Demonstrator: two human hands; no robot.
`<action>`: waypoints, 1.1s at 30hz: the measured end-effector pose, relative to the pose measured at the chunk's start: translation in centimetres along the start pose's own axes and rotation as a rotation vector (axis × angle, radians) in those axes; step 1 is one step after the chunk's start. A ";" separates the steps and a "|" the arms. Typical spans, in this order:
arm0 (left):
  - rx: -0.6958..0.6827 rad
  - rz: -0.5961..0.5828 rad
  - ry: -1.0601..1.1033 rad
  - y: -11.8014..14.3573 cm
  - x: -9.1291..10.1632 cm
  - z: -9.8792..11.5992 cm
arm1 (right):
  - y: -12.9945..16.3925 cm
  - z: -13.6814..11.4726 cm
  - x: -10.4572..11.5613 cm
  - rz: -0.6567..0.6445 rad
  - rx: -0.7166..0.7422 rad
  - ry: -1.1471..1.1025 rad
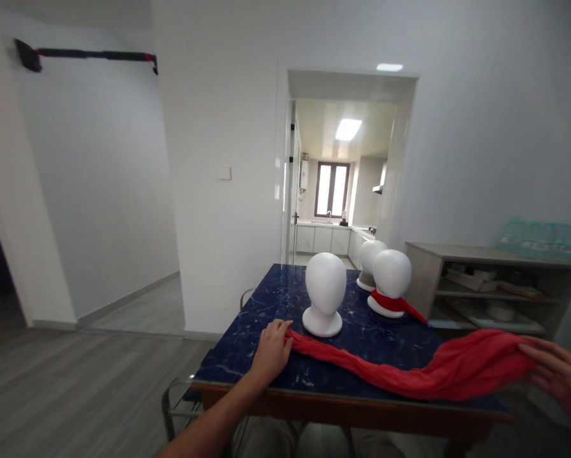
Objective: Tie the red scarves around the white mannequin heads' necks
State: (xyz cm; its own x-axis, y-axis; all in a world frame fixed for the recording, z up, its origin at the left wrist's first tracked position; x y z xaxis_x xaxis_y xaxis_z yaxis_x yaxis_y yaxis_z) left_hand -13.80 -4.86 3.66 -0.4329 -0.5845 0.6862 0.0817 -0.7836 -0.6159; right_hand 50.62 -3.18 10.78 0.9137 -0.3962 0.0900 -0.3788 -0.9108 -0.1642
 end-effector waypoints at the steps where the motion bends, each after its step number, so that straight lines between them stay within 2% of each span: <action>1: -0.011 -0.006 0.012 0.0 0.0 0.1 | -0.5 -1.2 0.1 0.033 0.027 0.007; 4: -0.124 -0.111 0.070 0.1 -0.6 1.5 | -0.9 -5.2 -1.8 0.111 0.139 0.018; 6: -0.207 -0.248 0.126 0.4 -1.3 2.6 | 0.0 -7.8 -5.5 0.089 0.232 0.047; 7: -0.234 -0.307 0.159 0.6 -1.5 3.1 | 0.8 -8.9 -8.3 0.036 0.275 0.069; 9: -0.254 -0.371 0.218 0.7 -1.4 3.6 | 3.3 -10.2 -15.2 -0.149 0.337 0.170; 11: -0.254 -0.386 0.249 0.7 -1.0 3.8 | 7.0 -11.1 -22.2 -0.243 0.505 0.368; 13: -0.245 -0.398 0.256 0.7 -0.7 3.9 | 11.2 -11.0 -29.1 -0.327 0.687 0.516; 16: -0.190 -0.409 0.273 0.6 -0.3 3.5 | 16.7 -8.6 -36.9 -0.340 0.882 0.653; 18: -0.125 -0.409 0.292 0.4 -0.3 3.0 | 19.2 -5.7 -40.7 -0.381 0.910 0.738; 20: -0.060 -0.408 0.319 0.2 -0.3 2.5 | 21.0 -2.8 -43.0 -0.443 0.894 0.812; 23: 0.021 -0.426 0.416 0.2 -0.7 1.6 | 22.6 -0.9 -43.3 -0.563 0.871 0.799; 25: 0.068 -0.433 0.492 0.2 -1.1 0.9 | 22.1 -2.1 -41.3 -0.603 0.866 0.690; 26: 0.088 -0.416 0.518 0.1 -1.2 0.5 | 21.1 -3.3 -39.7 -0.580 0.860 0.636; 28: 0.124 -0.330 0.533 -0.4 -1.2 -0.5 | 17.3 -5.7 -35.4 -0.411 0.830 0.612; 30: 0.168 -0.244 0.515 -1.3 -1.5 -1.5 | 12.1 -6.9 -30.7 -0.222 0.753 0.711; 33: 0.255 -0.217 0.505 -3.1 -3.4 -1.7 | 4.1 -5.1 -25.3 -0.108 0.559 0.858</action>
State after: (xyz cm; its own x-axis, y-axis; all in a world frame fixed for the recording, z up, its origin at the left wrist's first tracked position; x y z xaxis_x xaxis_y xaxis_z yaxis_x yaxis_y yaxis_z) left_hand -14.11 -0.10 2.61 -0.8314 -0.2824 0.4786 0.1296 -0.9360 -0.3272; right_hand 25.21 2.56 12.88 0.4433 -0.4644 0.7667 0.0228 -0.8492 -0.5276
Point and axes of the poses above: each hand's wrist, its own y-axis away from the middle knuckle, its own x-axis out of the back of the hand, z = x × y, the point moved 8 cm from there along -y, towards the middle knuckle, and after that the axes turned 2 degrees about x, right-handed, at the moved point
